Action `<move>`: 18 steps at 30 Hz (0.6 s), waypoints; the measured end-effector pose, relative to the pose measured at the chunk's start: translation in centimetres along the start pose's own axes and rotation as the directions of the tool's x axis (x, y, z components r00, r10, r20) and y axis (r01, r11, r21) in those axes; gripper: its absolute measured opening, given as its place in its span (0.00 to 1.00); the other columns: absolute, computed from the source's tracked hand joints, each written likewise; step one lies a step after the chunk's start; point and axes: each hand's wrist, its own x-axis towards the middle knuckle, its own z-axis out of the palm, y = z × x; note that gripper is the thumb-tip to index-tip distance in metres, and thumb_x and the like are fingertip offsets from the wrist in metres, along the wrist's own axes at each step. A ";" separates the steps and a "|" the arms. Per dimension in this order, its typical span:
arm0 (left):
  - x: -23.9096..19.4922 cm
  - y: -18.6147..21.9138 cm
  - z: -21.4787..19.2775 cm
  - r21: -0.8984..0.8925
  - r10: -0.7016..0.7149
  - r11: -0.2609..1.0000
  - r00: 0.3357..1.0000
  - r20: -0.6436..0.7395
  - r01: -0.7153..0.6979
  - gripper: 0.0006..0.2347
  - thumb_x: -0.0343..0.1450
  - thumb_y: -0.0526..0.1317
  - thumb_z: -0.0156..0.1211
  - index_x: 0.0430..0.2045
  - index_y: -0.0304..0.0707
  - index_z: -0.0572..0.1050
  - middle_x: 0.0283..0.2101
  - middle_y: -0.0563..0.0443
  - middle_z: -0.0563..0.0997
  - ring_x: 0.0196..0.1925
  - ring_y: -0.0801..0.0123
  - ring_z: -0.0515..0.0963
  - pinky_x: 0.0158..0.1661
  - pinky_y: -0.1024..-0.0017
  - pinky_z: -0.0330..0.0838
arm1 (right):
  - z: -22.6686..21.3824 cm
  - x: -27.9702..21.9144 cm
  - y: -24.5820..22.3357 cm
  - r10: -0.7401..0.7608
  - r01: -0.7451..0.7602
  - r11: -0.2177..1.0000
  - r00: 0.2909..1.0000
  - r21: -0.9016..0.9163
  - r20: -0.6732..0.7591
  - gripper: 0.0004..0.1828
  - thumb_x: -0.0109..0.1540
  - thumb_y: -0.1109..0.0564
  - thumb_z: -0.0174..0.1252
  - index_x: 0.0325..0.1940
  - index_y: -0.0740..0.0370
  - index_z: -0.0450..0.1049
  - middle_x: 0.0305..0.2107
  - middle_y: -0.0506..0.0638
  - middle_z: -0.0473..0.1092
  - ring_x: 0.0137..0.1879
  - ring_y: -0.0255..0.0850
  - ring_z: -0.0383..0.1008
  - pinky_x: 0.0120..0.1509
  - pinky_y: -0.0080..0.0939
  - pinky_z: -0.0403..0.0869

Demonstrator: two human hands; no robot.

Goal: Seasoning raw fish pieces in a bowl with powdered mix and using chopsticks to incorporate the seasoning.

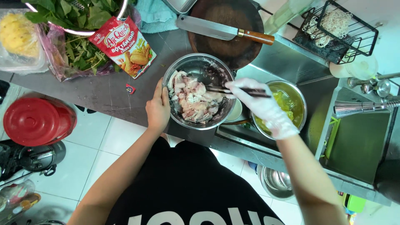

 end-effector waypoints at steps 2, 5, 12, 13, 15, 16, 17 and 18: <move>-0.1 0.0 -0.1 0.057 -0.026 0.998 1.000 0.009 0.026 0.17 0.80 0.44 0.49 0.66 0.55 0.68 0.22 0.34 0.79 0.27 0.42 0.82 0.32 0.51 0.75 | -0.1 -2.1 -1.7 0.030 -0.027 0.991 0.999 -0.134 0.021 0.10 0.66 0.59 0.60 0.49 0.66 0.78 0.47 0.53 0.78 0.53 0.40 0.80 0.62 0.38 0.77; 0.0 0.1 -0.1 0.029 -0.033 0.999 0.999 0.007 0.033 0.17 0.80 0.44 0.49 0.66 0.56 0.68 0.22 0.34 0.79 0.26 0.43 0.83 0.31 0.51 0.75 | -1.0 -3.7 -3.7 -0.081 0.111 0.948 0.991 -0.300 0.109 0.09 0.66 0.60 0.61 0.48 0.67 0.78 0.48 0.52 0.79 0.51 0.37 0.78 0.60 0.36 0.77; -0.2 -0.4 0.1 0.048 -0.010 0.999 1.000 0.017 0.009 0.17 0.79 0.44 0.49 0.65 0.55 0.68 0.22 0.34 0.79 0.26 0.42 0.82 0.31 0.50 0.75 | 2.0 -1.9 -4.9 -0.129 0.075 0.942 0.981 -0.328 -0.146 0.09 0.67 0.58 0.61 0.49 0.63 0.80 0.43 0.51 0.79 0.48 0.36 0.80 0.58 0.35 0.78; -0.2 -0.5 0.1 0.058 0.012 0.998 1.000 0.004 -0.012 0.17 0.80 0.43 0.49 0.65 0.54 0.68 0.23 0.33 0.79 0.27 0.41 0.82 0.30 0.50 0.74 | 2.6 -0.7 -3.7 -0.146 0.103 0.950 0.981 -0.295 -0.128 0.09 0.67 0.58 0.61 0.50 0.63 0.80 0.43 0.49 0.78 0.48 0.35 0.79 0.57 0.34 0.78; -0.3 -0.5 0.3 0.067 0.032 0.997 0.999 -0.007 -0.031 0.17 0.80 0.43 0.49 0.65 0.53 0.68 0.23 0.32 0.79 0.27 0.40 0.82 0.30 0.50 0.74 | 3.4 0.7 -1.5 -0.161 0.127 0.957 0.980 -0.262 -0.113 0.10 0.66 0.58 0.62 0.51 0.62 0.80 0.43 0.48 0.78 0.48 0.34 0.78 0.56 0.33 0.77; -0.5 -0.5 0.3 0.050 0.051 0.997 0.999 -0.012 -0.050 0.17 0.80 0.43 0.49 0.65 0.51 0.68 0.24 0.33 0.79 0.26 0.41 0.82 0.30 0.50 0.74 | 3.6 0.9 -0.4 -0.197 0.186 0.950 0.980 -0.251 -0.020 0.09 0.68 0.59 0.61 0.50 0.63 0.79 0.44 0.48 0.77 0.49 0.34 0.77 0.56 0.33 0.76; -0.4 -0.5 0.1 0.036 0.071 0.997 0.997 -0.025 -0.070 0.17 0.80 0.42 0.49 0.65 0.50 0.68 0.25 0.33 0.80 0.26 0.42 0.82 0.30 0.50 0.74 | 4.0 1.4 0.6 -0.238 0.250 0.940 0.968 -0.232 0.080 0.08 0.69 0.59 0.60 0.49 0.65 0.79 0.44 0.48 0.77 0.49 0.33 0.76 0.57 0.33 0.75; -0.5 -0.7 0.3 0.038 0.070 0.997 0.997 -0.030 -0.069 0.17 0.80 0.42 0.49 0.65 0.50 0.68 0.25 0.33 0.80 0.26 0.42 0.82 0.30 0.50 0.74 | 4.2 0.9 -0.4 -0.240 0.253 0.940 0.967 -0.230 0.084 0.08 0.69 0.59 0.60 0.49 0.65 0.79 0.44 0.48 0.77 0.49 0.33 0.76 0.57 0.33 0.75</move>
